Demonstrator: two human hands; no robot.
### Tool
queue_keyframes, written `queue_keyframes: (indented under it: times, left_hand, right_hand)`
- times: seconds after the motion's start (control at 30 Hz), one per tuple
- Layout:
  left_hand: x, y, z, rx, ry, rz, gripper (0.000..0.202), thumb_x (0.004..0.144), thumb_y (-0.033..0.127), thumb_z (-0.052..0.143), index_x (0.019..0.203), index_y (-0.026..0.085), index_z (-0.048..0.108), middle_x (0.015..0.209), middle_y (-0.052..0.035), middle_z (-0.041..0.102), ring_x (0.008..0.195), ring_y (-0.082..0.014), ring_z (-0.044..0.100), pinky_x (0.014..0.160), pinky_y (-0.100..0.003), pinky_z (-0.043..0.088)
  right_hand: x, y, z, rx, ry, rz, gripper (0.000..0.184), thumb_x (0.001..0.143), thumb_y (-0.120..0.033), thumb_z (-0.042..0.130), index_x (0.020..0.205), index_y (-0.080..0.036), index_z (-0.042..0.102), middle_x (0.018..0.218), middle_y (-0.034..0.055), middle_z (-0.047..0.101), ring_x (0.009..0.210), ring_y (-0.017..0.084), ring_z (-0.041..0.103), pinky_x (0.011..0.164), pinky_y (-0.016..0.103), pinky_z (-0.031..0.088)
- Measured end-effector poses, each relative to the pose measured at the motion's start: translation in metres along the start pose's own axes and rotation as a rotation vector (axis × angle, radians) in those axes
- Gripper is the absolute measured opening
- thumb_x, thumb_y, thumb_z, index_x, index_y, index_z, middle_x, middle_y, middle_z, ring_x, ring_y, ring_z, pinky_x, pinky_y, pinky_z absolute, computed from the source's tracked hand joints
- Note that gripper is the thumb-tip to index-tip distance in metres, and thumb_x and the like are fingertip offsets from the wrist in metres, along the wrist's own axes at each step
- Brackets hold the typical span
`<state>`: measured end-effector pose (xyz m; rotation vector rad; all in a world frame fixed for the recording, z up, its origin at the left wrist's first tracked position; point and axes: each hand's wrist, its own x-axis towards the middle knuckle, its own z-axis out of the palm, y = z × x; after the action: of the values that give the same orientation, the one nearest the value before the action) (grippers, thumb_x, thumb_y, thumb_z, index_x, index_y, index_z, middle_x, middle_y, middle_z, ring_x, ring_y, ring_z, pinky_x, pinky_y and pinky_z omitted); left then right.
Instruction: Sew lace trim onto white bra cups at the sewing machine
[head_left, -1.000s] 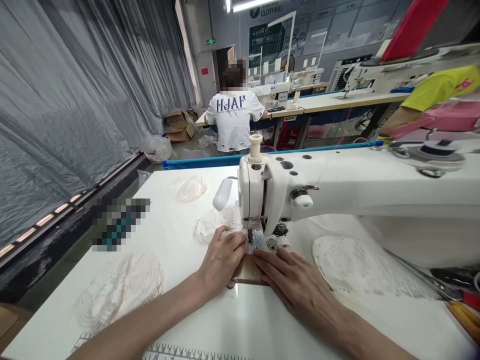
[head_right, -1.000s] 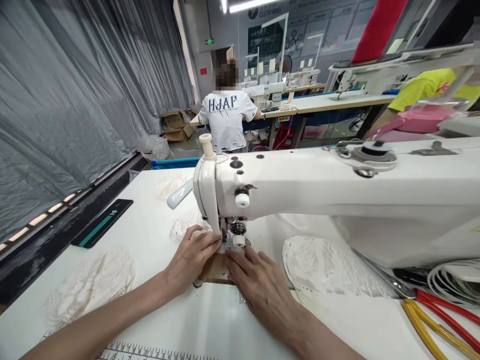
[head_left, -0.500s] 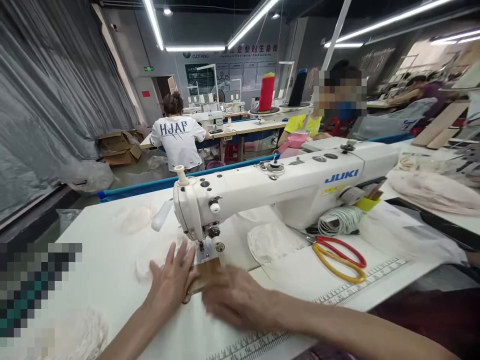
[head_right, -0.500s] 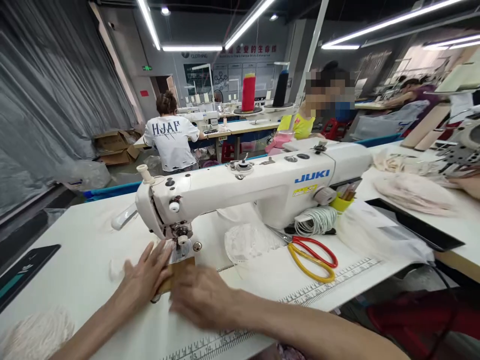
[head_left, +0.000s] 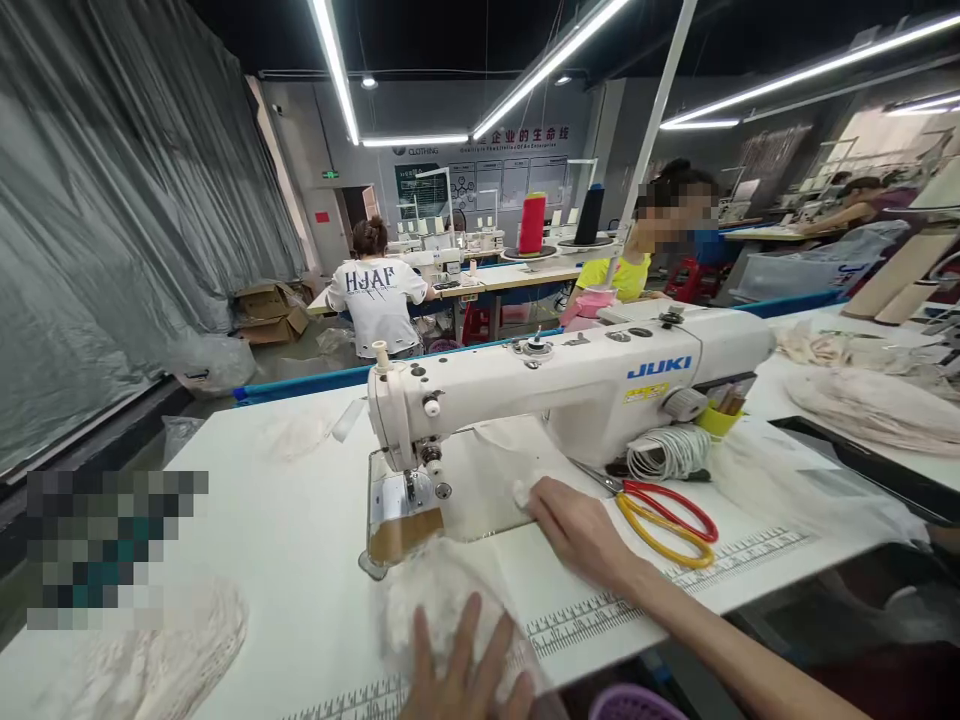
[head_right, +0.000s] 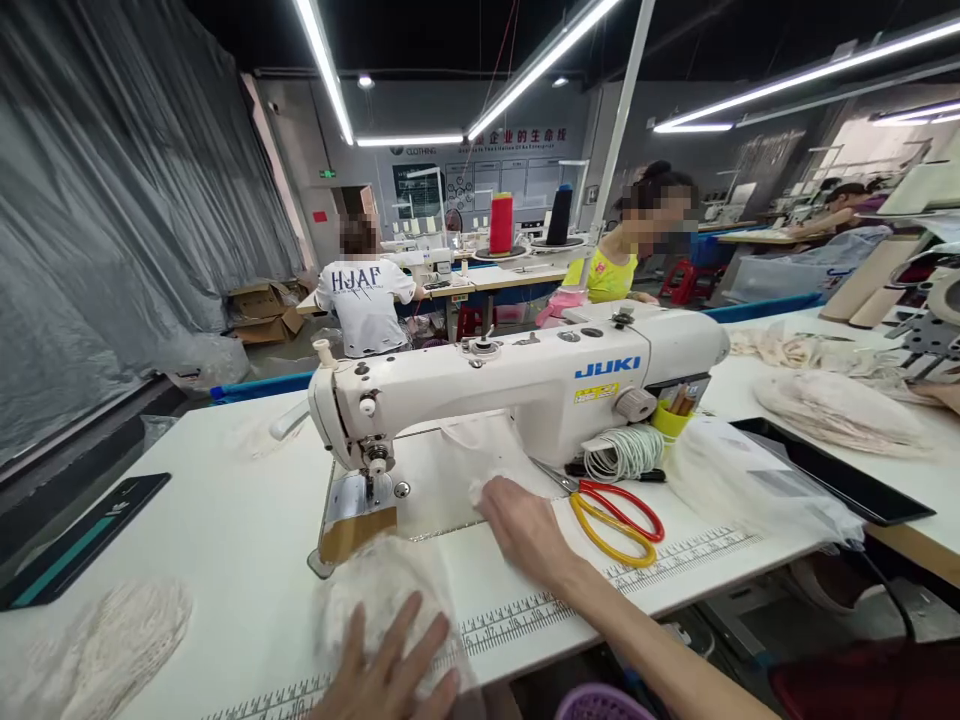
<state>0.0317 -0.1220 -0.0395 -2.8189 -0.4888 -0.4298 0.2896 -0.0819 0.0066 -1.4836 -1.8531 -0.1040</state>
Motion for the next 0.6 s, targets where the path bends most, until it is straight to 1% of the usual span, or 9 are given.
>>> queue_keyframes:
  times: [0.03,0.13,0.2,0.23,0.3,0.37,0.47,0.53,0.6]
  left_hand:
    - [0.017,-0.001,-0.005,-0.063,-0.03,0.119,0.043,0.085,0.025,0.054,0.127,0.029,0.045,0.134,-0.0119,0.048,0.119,-0.0378,0.047,0.086,-0.061,0.045]
    - [0.075,-0.003,-0.024,-0.361,-0.268,0.104,0.049,0.085,0.038,0.053,0.129,0.02,0.042,0.142,-0.017,0.036,0.129,-0.0428,0.031,0.087,-0.072,0.033]
    - [0.111,-0.005,-0.033,-0.561,-0.367,0.13,0.044,0.086,0.039,0.05,0.124,0.017,0.048,0.14,-0.0175,0.039,0.131,-0.0422,0.026,0.091,-0.075,0.022]
    - [0.125,-0.008,-0.035,-0.647,-0.366,0.155,0.04,0.088,0.034,0.048,0.123,0.015,0.049,0.139,-0.0182,0.04,0.133,-0.0407,0.025,0.093,-0.075,0.018]
    - [0.137,-0.013,-0.04,-0.851,-0.231,0.074,0.032,0.089,0.024,0.043,0.118,0.015,0.053,0.135,-0.0174,0.045,0.131,-0.034,0.031,0.101,-0.066,0.018]
    - [0.126,-0.022,-0.046,-1.205,-0.115,-0.166,0.031,0.09,0.025,0.04,0.115,0.014,0.054,0.123,-0.018,0.056,0.118,-0.0281,0.05,0.1,-0.054,0.033]
    - [0.076,-0.044,-0.062,-1.804,0.018,-0.709,0.044,0.089,0.045,0.039,0.114,0.01,0.05,0.099,-0.0173,0.064,0.087,-0.0242,0.065,0.079,-0.044,0.05]
    - [0.038,-0.062,-0.074,-1.968,0.126,-0.956,0.05,0.088,0.052,0.036,0.106,0.009,0.053,0.09,-0.0133,0.065,0.083,-0.0221,0.065,0.079,-0.04,0.05]
    - [0.008,-0.077,-0.081,-1.914,0.147,-1.104,0.052,0.088,0.055,0.035,0.099,0.009,0.057,0.083,-0.0093,0.064,0.078,-0.0189,0.064,0.078,-0.036,0.05]
  right_hand:
    - [-0.001,0.0,-0.011,0.008,0.061,0.037,0.026,0.092,-0.032,0.037,0.07,-0.021,0.046,0.059,-0.0007,0.052,0.052,0.014,0.05,0.048,0.024,0.039]
    - [0.005,-0.012,-0.06,0.045,0.33,0.189,0.024,0.093,-0.036,0.037,0.075,-0.021,0.044,0.06,-0.0027,0.047,0.049,0.013,0.046,0.044,0.022,0.037]
    - [0.015,-0.029,-0.095,0.059,0.479,0.263,0.02,0.089,-0.039,0.044,0.081,-0.021,0.047,0.06,-0.0039,0.044,0.047,0.012,0.04,0.041,0.022,0.034]
    - [0.021,-0.04,-0.109,0.08,0.538,0.279,0.019,0.086,-0.039,0.051,0.081,-0.021,0.048,0.062,-0.0033,0.046,0.047,0.012,0.04,0.042,0.022,0.034]
    - [0.031,-0.064,-0.126,-0.013,0.576,0.206,0.017,0.083,-0.039,0.053,0.08,-0.022,0.051,0.065,-0.0016,0.049,0.051,0.013,0.043,0.046,0.024,0.036]
    - [0.036,-0.087,-0.121,-0.069,0.506,0.029,0.012,0.086,-0.035,0.051,0.082,-0.023,0.051,0.071,0.0006,0.054,0.057,0.014,0.049,0.05,0.025,0.04]
    - [0.035,-0.113,-0.079,0.027,0.232,-0.227,0.008,0.09,-0.026,0.044,0.089,-0.022,0.051,0.083,0.0052,0.062,0.068,0.017,0.058,0.06,0.026,0.046]
    - [0.03,-0.125,-0.042,0.113,-0.023,-0.341,0.012,0.091,-0.025,0.041,0.095,-0.02,0.051,0.087,0.0088,0.064,0.073,0.019,0.062,0.062,0.028,0.049]
    - [0.024,-0.13,-0.011,0.193,-0.264,-0.424,0.017,0.092,-0.028,0.04,0.101,-0.019,0.052,0.099,0.0125,0.064,0.082,0.022,0.064,0.066,0.031,0.051]
